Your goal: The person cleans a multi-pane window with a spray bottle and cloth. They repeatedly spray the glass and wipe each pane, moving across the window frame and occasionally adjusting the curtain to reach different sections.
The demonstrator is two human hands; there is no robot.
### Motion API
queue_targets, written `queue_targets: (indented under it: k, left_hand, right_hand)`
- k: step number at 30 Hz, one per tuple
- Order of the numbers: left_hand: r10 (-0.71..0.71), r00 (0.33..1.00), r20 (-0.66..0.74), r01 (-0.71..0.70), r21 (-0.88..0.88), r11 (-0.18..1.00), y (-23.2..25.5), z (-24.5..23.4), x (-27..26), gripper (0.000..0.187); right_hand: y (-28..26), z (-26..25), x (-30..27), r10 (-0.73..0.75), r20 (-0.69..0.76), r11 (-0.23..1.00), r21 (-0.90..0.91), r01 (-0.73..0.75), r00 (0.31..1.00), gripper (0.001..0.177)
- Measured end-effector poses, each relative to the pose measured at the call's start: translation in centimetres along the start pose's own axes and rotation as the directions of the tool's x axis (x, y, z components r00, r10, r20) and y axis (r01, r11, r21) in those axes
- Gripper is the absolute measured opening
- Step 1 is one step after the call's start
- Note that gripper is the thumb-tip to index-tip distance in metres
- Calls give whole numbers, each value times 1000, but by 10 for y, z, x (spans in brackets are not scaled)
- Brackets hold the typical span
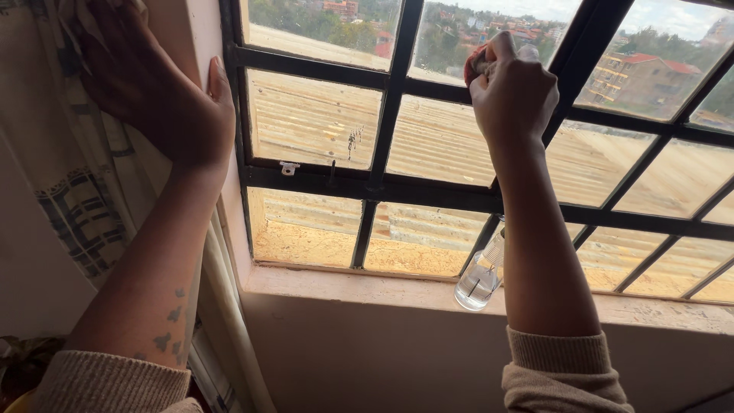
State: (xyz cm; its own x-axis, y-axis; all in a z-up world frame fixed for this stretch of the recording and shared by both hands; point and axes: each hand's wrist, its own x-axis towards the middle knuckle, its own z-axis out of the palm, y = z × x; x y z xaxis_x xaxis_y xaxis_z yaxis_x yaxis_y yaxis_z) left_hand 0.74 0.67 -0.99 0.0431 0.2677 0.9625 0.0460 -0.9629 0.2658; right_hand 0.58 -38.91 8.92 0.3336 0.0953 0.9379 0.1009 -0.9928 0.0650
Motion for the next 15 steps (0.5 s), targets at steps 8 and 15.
queue_targets:
  k: [8, 15]
  left_hand:
    - [-34, 998, 56, 33, 15, 999, 5, -11, 5, 95]
    - [-10, 1000, 5, 10, -52, 999, 4, -8, 4, 94]
  right_hand:
    - [-43, 18, -2, -216, -49, 938, 266, 221, 975, 24]
    - [-43, 31, -3, -284, -194, 907, 264, 328, 939, 28]
